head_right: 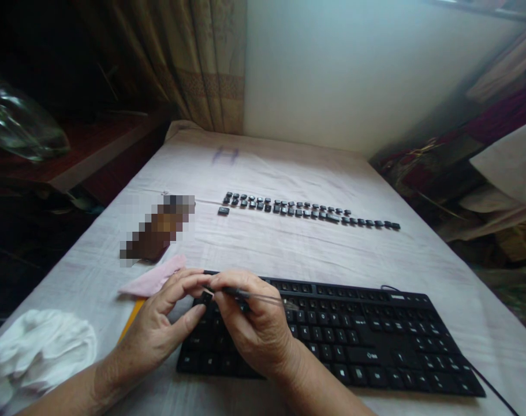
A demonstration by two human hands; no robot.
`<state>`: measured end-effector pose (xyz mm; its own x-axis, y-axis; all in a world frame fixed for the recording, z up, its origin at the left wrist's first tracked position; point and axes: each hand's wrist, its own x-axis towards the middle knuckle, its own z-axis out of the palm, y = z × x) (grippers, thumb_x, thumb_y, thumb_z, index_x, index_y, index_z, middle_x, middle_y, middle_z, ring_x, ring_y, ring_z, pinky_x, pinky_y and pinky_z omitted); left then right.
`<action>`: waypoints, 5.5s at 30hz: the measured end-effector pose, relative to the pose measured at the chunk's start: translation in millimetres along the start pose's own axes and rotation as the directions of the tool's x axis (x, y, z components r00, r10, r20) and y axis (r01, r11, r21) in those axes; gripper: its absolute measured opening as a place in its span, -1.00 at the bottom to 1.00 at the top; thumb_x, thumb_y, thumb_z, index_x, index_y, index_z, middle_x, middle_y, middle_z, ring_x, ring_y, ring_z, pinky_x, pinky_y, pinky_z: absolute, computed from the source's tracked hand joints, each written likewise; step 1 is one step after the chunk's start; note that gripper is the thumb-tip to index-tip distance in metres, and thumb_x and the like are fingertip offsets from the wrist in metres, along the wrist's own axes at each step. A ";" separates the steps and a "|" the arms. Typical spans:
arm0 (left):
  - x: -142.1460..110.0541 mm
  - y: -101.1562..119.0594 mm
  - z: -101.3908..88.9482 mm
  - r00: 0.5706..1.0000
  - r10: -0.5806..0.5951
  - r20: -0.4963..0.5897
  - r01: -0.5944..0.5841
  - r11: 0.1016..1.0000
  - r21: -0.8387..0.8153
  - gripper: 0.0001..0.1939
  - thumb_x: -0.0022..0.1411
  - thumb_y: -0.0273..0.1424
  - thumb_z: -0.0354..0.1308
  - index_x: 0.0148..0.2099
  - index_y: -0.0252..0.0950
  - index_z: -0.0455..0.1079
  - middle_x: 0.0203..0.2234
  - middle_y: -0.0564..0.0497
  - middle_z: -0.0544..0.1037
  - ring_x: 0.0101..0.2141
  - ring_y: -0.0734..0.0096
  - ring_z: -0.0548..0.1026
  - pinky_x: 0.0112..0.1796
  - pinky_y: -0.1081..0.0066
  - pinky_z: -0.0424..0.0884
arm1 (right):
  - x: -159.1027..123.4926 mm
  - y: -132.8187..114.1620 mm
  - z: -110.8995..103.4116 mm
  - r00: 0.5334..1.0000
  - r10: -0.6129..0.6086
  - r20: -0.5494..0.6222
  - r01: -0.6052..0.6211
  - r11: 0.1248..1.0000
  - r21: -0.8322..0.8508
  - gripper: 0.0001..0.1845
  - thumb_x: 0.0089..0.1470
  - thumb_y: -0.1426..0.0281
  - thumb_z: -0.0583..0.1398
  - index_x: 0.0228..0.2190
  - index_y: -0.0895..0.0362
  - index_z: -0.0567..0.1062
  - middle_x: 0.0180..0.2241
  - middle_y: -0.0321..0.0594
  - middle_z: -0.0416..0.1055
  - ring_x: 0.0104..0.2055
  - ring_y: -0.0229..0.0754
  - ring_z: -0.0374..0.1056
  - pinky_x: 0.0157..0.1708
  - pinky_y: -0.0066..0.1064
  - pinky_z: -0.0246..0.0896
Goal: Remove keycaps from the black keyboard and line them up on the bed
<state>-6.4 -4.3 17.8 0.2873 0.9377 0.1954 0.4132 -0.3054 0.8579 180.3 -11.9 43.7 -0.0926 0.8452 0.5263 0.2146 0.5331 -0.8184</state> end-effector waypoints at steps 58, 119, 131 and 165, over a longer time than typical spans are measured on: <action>-3.6 -27.0 1.2 0.981 0.182 -0.072 -0.169 0.973 0.158 -0.68 0.27 -0.39 0.16 0.06 -0.01 0.43 -0.10 0.10 0.65 0.02 0.30 0.56 0.11 0.27 0.41 | 122.2 93.6 -11.7 0.859 0.511 -0.032 -0.329 0.504 -0.798 -0.74 0.08 0.29 0.29 -0.14 -0.08 0.64 -0.22 -0.22 0.64 -0.13 -0.01 0.53 -0.13 -0.30 0.34; -4.4 -25.9 0.5 0.986 0.148 -0.071 -0.137 0.979 0.149 -0.72 0.28 -0.39 0.13 0.00 -0.01 0.50 -0.07 0.06 0.63 0.01 0.24 0.57 0.05 0.27 0.47 | 121.4 85.7 -24.4 0.879 0.459 0.129 -0.227 0.642 -0.732 -0.64 0.09 0.40 0.24 -0.05 -0.03 0.59 -0.12 -0.17 0.61 -0.04 -0.01 0.49 0.01 -0.22 0.31; 0.1 -11.1 2.8 0.987 0.105 -0.118 -0.093 0.990 0.102 -0.71 0.28 -0.41 0.09 0.00 -0.05 0.51 -0.10 0.06 0.65 -0.02 0.25 0.59 0.01 0.28 0.50 | 76.1 51.7 -80.6 0.793 0.602 0.088 -0.604 0.797 -0.007 -0.79 -0.14 0.49 0.30 -0.34 0.13 0.52 -0.33 -0.25 0.56 -0.24 -0.20 0.51 -0.15 -0.31 0.44; -1.6 -6.4 1.2 1.000 0.004 -0.016 -0.003 0.996 0.093 -0.71 0.36 -0.39 0.02 0.08 -0.05 0.38 0.02 0.04 0.58 0.08 0.23 0.49 0.19 0.00 0.27 | 34.8 8.8 -59.8 0.707 0.583 0.401 -0.683 0.710 0.171 -0.64 0.17 0.11 0.21 -0.22 0.16 0.45 -0.42 -0.29 0.45 -0.39 -0.26 0.48 -0.33 -0.37 0.50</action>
<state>-8.5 -4.0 11.5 0.2754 0.9388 0.2067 0.4912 -0.3223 0.8093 237.1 19.9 68.6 -0.3299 0.9231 -0.1978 0.0497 -0.1922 -0.9801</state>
